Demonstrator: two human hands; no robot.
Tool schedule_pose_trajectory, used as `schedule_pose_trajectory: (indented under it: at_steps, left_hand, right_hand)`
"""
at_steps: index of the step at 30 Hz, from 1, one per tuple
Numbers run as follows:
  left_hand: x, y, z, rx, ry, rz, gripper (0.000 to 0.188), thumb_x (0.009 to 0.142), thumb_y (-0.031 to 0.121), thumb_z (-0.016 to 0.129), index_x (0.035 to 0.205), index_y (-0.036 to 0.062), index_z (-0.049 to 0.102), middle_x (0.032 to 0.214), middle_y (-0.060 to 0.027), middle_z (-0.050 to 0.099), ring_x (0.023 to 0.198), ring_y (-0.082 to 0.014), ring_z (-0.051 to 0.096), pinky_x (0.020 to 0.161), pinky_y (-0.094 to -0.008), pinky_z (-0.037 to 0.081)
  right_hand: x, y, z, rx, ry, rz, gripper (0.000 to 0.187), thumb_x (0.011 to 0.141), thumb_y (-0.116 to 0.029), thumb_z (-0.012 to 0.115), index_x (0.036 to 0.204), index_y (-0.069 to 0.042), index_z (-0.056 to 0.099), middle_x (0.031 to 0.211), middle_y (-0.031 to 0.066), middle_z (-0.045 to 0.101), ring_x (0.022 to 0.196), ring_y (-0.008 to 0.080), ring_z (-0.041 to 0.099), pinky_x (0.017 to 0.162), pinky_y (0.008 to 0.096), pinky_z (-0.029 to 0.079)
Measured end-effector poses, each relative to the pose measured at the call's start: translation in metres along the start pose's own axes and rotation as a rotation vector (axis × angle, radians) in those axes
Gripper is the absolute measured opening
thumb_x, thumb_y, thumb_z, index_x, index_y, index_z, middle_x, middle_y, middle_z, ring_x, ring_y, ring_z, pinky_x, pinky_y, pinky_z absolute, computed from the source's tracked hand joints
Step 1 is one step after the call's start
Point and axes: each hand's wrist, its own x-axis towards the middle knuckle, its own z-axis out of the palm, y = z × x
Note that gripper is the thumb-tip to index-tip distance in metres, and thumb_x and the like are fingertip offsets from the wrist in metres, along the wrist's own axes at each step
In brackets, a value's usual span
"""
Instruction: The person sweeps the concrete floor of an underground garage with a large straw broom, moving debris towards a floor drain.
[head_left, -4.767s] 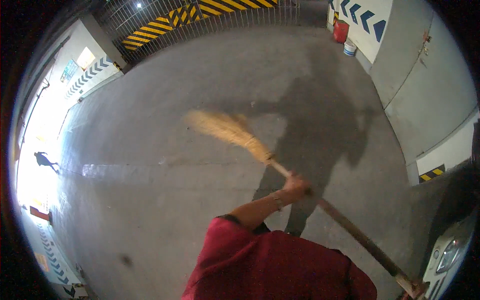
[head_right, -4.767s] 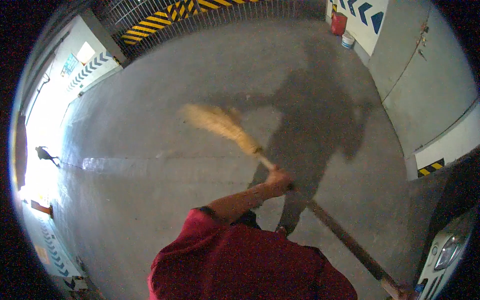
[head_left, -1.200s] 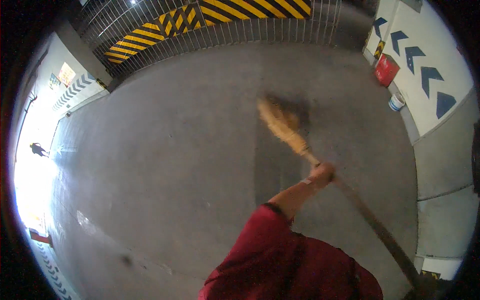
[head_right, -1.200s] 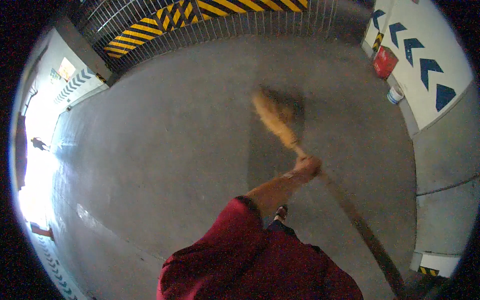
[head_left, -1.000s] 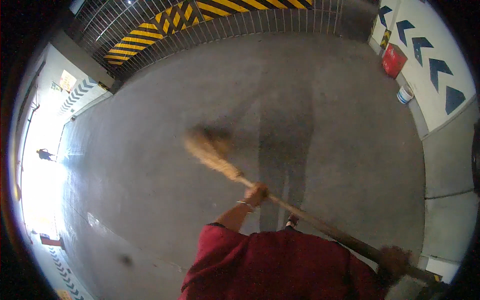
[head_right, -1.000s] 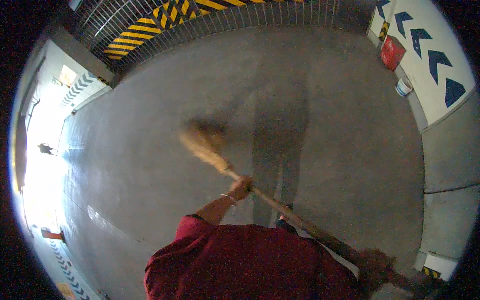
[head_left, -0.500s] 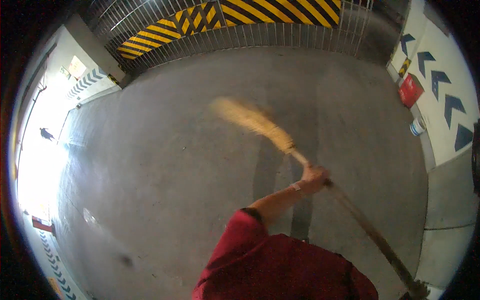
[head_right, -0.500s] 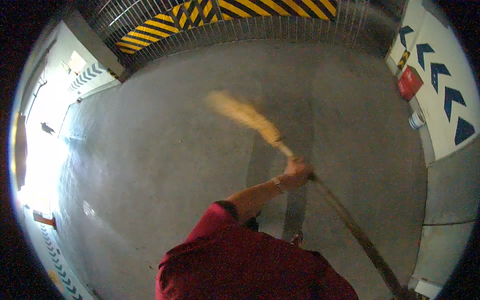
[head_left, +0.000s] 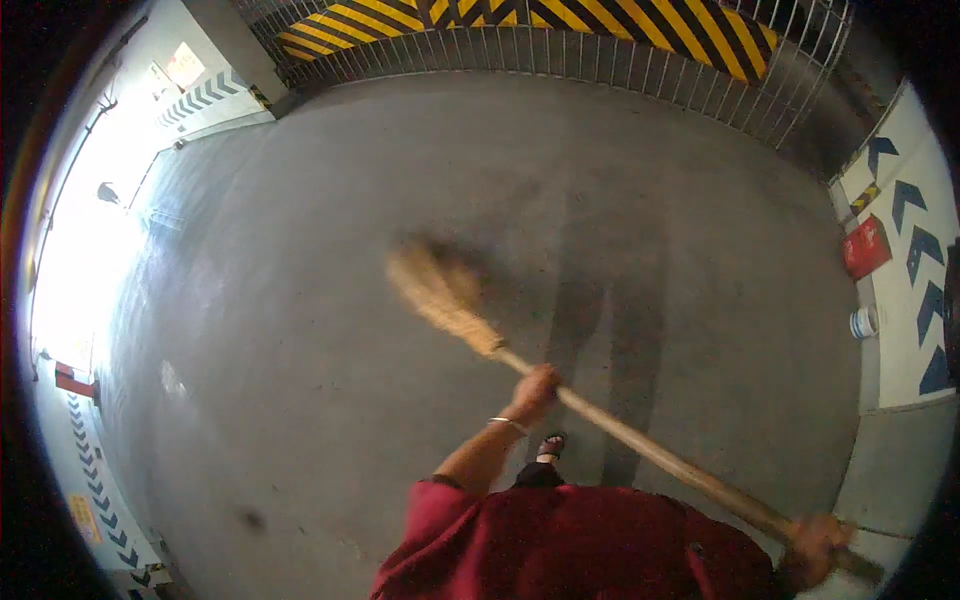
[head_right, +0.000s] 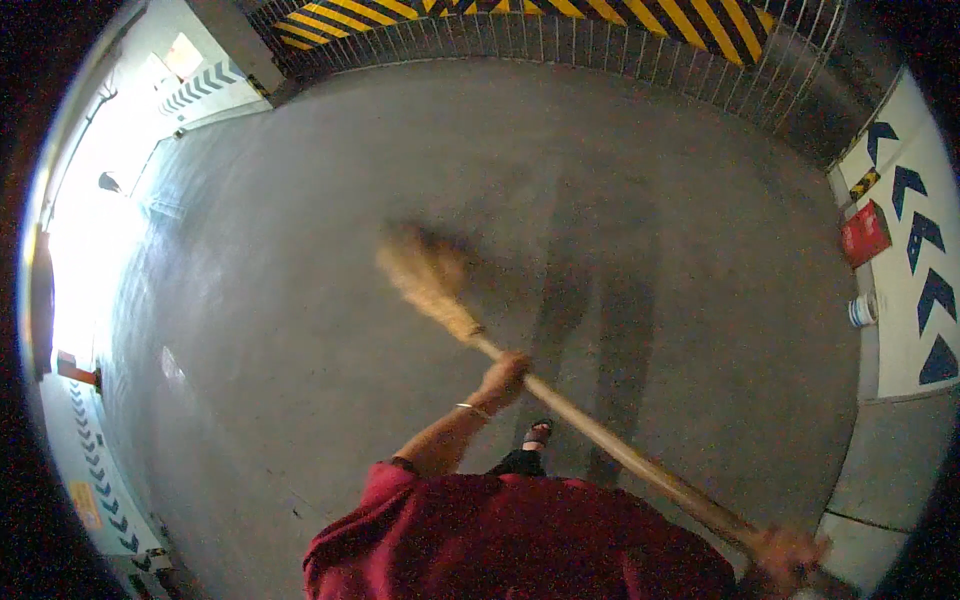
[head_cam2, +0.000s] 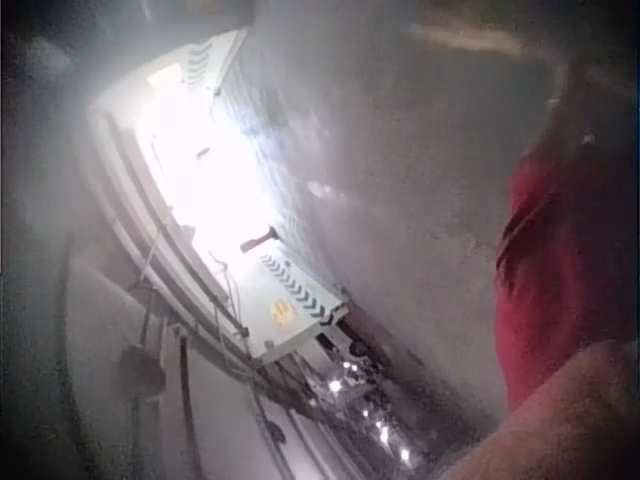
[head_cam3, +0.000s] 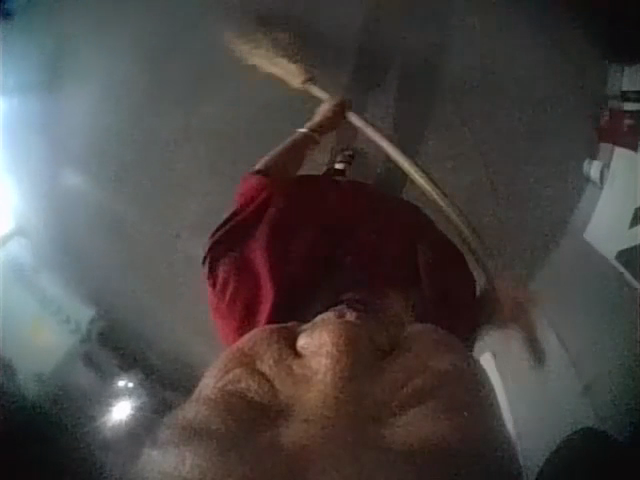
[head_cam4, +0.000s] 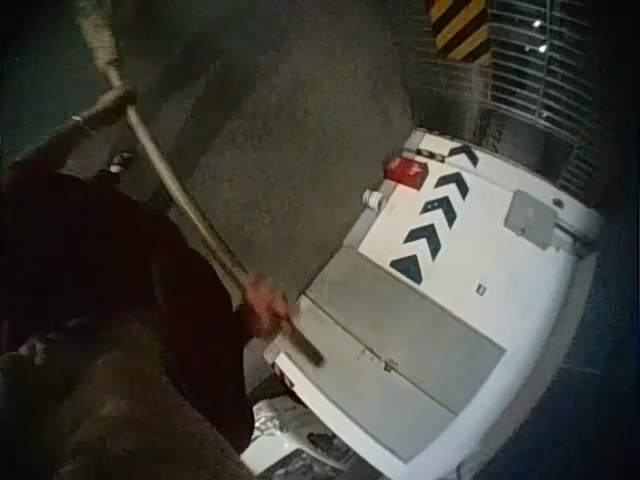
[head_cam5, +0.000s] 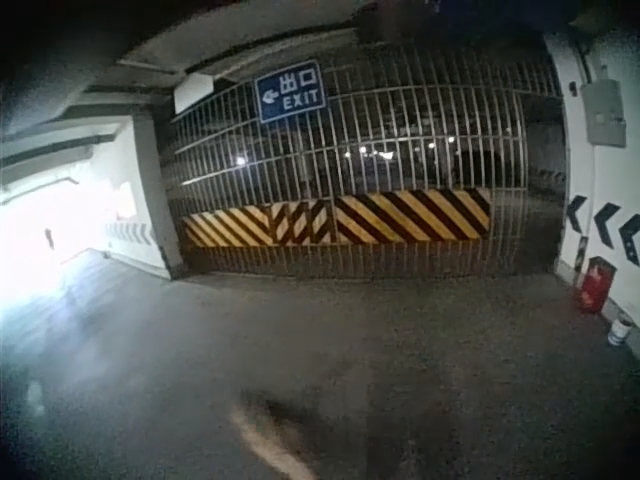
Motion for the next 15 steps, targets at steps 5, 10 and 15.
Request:
schedule_pose_trajectory:
  at_steps: [5, 10, 15]
  left_hand:
    - [-0.058, -0.130, -0.068, 0.167, -0.033, -0.135, 0.008, 0.069, 0.016, 0.058, 0.077, 0.0130, 0.059, 0.082, -0.0069, 0.058, 0.089, -0.0270, 0.052, 0.069, -0.0417, 0.044]
    - [-0.016, -0.063, -0.127, 0.266, 0.108, -0.162, 0.007, 0.069, 0.020, 0.058, 0.074, 0.0150, 0.059, 0.079, -0.0017, 0.057, 0.086, -0.0250, 0.051, 0.061, -0.0412, 0.042]
    - [0.128, 0.020, -0.138, 0.216, 0.217, 0.229, 0.012, 0.069, 0.026, 0.061, 0.074, 0.0150, 0.059, 0.079, -0.0016, 0.056, 0.086, -0.0221, 0.050, 0.065, -0.0402, 0.039]
  right_hand:
    - [0.002, 0.097, 0.078, 0.371, -0.210, 0.280, 0.030, 0.088, -0.034, 0.037, 0.093, -0.009, 0.053, 0.087, 0.0087, 0.053, 0.077, 0.0209, 0.049, 0.068, 0.0335, 0.039]
    - [0.031, 0.078, 0.074, 0.361, -0.221, 0.199, 0.029, 0.088, -0.033, 0.037, 0.092, -0.008, 0.052, 0.085, 0.0089, 0.052, 0.075, 0.0213, 0.048, 0.067, 0.0339, 0.039]
    - [0.056, 0.015, 0.061, 0.184, -0.139, -0.049, 0.029, 0.089, -0.032, 0.037, 0.092, -0.007, 0.051, 0.083, 0.0091, 0.051, 0.073, 0.0217, 0.047, 0.066, 0.0343, 0.038]
